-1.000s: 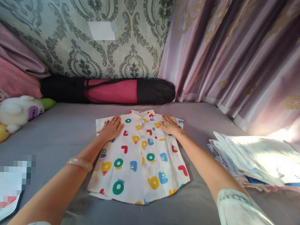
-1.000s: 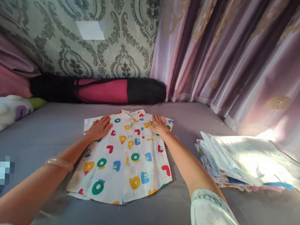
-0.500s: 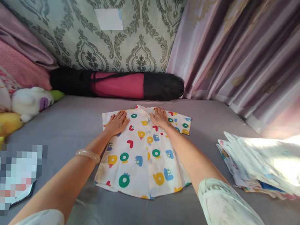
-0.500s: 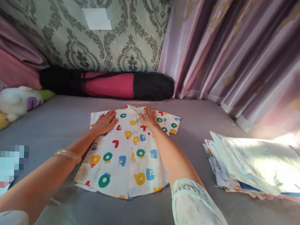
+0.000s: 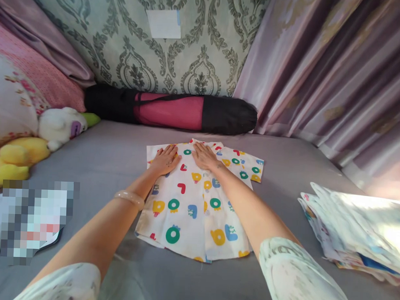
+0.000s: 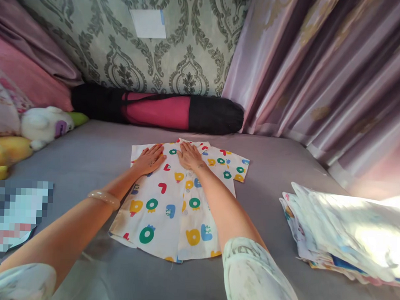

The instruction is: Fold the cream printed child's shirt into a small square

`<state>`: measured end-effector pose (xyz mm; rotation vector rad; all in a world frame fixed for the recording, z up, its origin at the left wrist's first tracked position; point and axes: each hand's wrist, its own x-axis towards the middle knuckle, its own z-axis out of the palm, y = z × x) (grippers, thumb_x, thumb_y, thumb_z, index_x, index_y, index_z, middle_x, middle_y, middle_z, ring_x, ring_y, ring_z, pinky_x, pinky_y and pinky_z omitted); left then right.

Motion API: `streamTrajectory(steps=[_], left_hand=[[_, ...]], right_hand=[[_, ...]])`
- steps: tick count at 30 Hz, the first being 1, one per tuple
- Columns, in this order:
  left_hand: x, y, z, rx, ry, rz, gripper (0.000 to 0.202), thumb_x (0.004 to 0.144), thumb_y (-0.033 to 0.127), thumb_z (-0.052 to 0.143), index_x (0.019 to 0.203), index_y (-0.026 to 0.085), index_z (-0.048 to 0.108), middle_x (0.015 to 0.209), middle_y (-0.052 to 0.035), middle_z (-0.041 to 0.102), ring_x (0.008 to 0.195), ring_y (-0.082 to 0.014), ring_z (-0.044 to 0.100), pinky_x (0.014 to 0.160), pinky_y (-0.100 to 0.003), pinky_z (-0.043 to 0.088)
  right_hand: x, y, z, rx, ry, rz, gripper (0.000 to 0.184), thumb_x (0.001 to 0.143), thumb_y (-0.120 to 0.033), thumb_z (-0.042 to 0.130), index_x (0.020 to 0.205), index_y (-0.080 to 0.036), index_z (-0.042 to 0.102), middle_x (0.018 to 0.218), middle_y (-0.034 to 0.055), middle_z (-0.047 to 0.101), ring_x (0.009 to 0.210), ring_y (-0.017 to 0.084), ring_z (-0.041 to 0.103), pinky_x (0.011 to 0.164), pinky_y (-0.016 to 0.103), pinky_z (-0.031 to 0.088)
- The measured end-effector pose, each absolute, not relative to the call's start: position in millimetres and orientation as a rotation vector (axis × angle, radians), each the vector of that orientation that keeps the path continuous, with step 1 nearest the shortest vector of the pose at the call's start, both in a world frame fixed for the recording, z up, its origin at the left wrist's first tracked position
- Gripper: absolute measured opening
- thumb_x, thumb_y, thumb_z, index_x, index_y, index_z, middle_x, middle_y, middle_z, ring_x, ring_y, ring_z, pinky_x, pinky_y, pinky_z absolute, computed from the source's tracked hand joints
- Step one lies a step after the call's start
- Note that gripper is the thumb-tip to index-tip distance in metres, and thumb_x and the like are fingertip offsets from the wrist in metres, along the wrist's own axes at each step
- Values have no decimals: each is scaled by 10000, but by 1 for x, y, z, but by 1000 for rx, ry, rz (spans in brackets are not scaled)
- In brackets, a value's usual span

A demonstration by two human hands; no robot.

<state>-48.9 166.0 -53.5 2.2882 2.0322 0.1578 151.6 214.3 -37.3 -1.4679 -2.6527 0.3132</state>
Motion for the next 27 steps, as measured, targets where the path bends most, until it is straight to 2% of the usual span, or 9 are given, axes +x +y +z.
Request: streamTrajectory(steps=[4, 7, 11, 13, 15, 17, 19, 22, 27], left_hand=[[-50, 164, -52, 2302, 1997, 225, 618, 982, 473, 220, 1486, 138, 345, 1583, -111, 286, 1474, -254, 213, 1192, -467, 181], [-49, 157, -47, 2388, 2019, 533, 556, 978, 424, 269, 1397, 105, 447, 1527, -174, 365, 1429, -287, 301, 1153, -459, 266], [-47, 138, -33, 2442, 2090, 836, 465, 977, 388, 301, 1254, 113, 554, 1387, -193, 493, 1327, -318, 406, 1099, -478, 312], [-47, 124, -24, 2383, 2208, 832, 423, 962, 380, 345, 1201, 120, 578, 1318, -190, 535, 1274, -338, 443, 1056, -501, 338], [-49, 107, -16, 2269, 2324, 798, 381, 940, 347, 378, 1164, 122, 589, 1233, -188, 582, 1213, -340, 489, 1011, -498, 372], [-53, 88, -10, 2132, 2362, 728, 356, 910, 327, 407, 1143, 135, 596, 1124, -170, 638, 1126, -323, 555, 956, -463, 420], [-60, 68, -6, 1978, 2348, 613, 346, 877, 354, 445, 1105, 157, 615, 1012, -140, 681, 1017, -306, 613, 873, -414, 468], [-70, 39, -3, 1808, 2307, 443, 332, 818, 420, 502, 977, 178, 665, 919, -110, 704, 911, -297, 650, 748, -350, 488], [-74, 0, 0, 1688, 2162, 415, 340, 750, 465, 535, 826, 171, 688, 723, -56, 674, 760, -239, 641, 603, -273, 436]], right_hand=[[159, 224, -35, -1430, -2549, 529, 645, 999, -461, 127, 1557, -154, 224, 1627, 45, 157, 1497, 181, 103, 1217, 381, 89], [179, 212, -23, -1386, -2380, 663, 634, 1006, -459, 111, 1556, -169, 230, 1622, 38, 185, 1492, 155, 126, 1211, 344, 140], [230, 170, -9, -1410, -2276, 664, 589, 989, -423, 311, 1526, -182, 313, 1576, 67, 323, 1448, 199, 287, 1187, 377, 232], [261, 143, -4, -1495, -2212, 574, 553, 951, -342, 419, 1479, -178, 396, 1506, 92, 439, 1378, 217, 410, 1144, 383, 314], [291, 117, -2, -1655, -2110, 494, 482, 922, -261, 450, 1390, -158, 503, 1356, 115, 590, 1242, 227, 549, 1065, 374, 404], [316, 93, 0, -1837, -2012, 437, 398, 910, -234, 457, 1276, -158, 595, 1187, 109, 686, 1096, 230, 629, 968, 354, 465], [332, 70, 2, -1995, -1964, 409, 317, 903, -244, 467, 1143, -182, 665, 1068, 89, 722, 1007, 231, 655, 881, 328, 488], [342, 40, 5, -2185, -1972, 400, 269, 907, -308, 465, 982, -217, 707, 995, 74, 728, 957, 240, 665, 796, 310, 483], [333, 1, 10, -2365, -2018, 380, 362, 925, -446, 433, 975, -215, 708, 1045, 122, 712, 1021, 271, 658, 786, 330, 469]])
